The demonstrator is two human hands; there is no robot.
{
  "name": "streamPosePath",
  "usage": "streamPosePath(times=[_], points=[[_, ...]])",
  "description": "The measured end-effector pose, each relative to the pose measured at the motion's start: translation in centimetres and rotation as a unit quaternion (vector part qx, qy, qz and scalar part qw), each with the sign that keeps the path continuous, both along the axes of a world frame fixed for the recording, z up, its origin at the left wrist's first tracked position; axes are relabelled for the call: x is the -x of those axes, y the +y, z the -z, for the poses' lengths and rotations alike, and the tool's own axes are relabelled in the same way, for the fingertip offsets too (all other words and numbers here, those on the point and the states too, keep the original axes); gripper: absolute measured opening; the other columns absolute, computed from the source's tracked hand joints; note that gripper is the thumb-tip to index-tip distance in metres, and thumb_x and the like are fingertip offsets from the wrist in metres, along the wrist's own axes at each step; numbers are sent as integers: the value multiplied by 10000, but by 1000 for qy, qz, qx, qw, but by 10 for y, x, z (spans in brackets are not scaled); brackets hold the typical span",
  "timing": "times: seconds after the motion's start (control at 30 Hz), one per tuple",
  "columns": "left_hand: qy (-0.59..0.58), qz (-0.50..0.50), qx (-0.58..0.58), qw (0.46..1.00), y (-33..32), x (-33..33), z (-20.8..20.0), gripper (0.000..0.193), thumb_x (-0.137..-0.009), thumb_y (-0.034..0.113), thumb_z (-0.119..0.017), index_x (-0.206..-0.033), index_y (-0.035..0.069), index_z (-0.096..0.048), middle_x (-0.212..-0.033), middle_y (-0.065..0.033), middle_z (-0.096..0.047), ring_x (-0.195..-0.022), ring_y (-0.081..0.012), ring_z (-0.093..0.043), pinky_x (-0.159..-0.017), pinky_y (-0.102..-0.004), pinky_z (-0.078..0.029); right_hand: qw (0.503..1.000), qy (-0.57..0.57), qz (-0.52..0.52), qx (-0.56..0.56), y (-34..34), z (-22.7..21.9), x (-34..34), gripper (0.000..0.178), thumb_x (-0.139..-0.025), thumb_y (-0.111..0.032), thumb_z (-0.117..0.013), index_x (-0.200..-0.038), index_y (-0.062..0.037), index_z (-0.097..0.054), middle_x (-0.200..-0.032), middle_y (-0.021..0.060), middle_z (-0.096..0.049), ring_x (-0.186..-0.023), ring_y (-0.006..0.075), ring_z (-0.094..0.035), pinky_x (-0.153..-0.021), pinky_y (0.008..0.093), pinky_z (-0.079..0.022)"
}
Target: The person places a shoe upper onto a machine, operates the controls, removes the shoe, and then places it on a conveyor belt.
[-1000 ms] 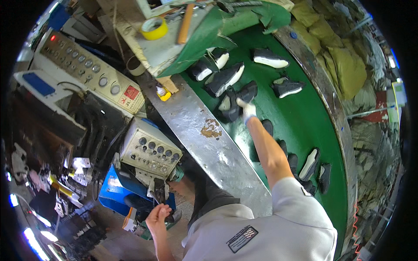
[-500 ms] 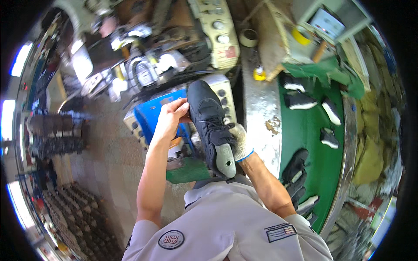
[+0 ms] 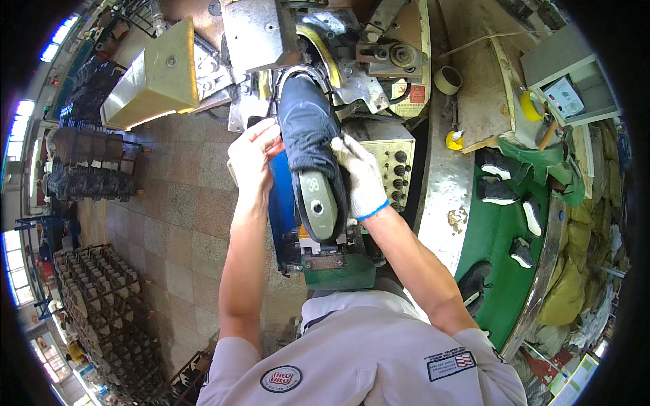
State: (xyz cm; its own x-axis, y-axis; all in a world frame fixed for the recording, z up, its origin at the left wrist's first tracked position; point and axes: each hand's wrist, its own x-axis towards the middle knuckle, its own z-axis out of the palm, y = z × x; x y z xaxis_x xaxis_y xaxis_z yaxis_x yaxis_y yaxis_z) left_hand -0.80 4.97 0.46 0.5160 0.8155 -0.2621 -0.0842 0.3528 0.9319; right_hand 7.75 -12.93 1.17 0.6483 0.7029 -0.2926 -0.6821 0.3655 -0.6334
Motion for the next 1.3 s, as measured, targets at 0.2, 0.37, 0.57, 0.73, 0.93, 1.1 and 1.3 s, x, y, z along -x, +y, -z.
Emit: streamPosePath(times=[0.2,0.37,0.57,0.73,0.93,1.1,1.3], points=[[-92,-9,11,996,14,-9,3,442,-824,-32,-685,-1258,-73,-618,-1136,-154,-689,-928,-198,-702,-837,-309,-587,990,-84,50,102,38,9,-6,466,-986,-254,-652,-1318,65,-583,-1163,90,-673,-1046,157,-612,-945,284,-473],[-30,45,62,997,-5,-4,14,368,-999,227,-636,-1267,-24,-624,-918,-22,-691,-778,-89,-620,-666,-239,-483,979,-122,88,139,54,26,-8,474,-993,-248,-631,-1316,96,-583,-1186,120,-673,-1065,167,-600,-984,282,-448],[-38,109,234,965,-31,-1,15,541,-1056,537,-403,-1166,71,-655,-1030,-66,-705,-889,-172,-666,-817,-337,-546,979,-115,92,142,54,32,-9,384,-984,-213,-622,-1212,95,-654,-1079,90,-697,-972,151,-611,-922,284,-468],[-48,109,224,967,-26,-3,29,549,-1055,541,-403,-1097,62,-668,-951,-60,-712,-808,-166,-673,-758,-316,-550,986,-85,86,112,55,44,-11,320,-982,-183,-626,-1182,62,-680,-1034,58,-693,-928,124,-603,-880,269,-468],[-77,97,192,974,-29,1,59,533,-1068,500,-405,-1023,52,-690,-871,-38,-707,-736,-151,-665,-702,-301,-535,983,-92,96,124,53,65,-4,282,-1000,-213,-632,-1142,20,-704,-1009,14,-686,-900,89,-592,-838,249,-463],[-93,106,112,984,-34,1,70,516,-1084,457,-401,-1012,42,-699,-900,-28,-708,-747,-119,-644,-700,-287,-516,983,-97,130,85,58,77,-5,268,-985,-257,-675,-1004,1,-745,-903,-29,-673,-804,68,-554,-752,253,-472],[-47,120,83,988,-35,3,75,582,-1090,475,-357,-1045,7,-699,-930,-33,-707,-807,-115,-620,-761,-292,-508,988,-75,88,102,54,83,-10,289,-979,-319,-677,-946,-36,-728,-879,-44,-628,-796,72,-517,-743,254,-456]])
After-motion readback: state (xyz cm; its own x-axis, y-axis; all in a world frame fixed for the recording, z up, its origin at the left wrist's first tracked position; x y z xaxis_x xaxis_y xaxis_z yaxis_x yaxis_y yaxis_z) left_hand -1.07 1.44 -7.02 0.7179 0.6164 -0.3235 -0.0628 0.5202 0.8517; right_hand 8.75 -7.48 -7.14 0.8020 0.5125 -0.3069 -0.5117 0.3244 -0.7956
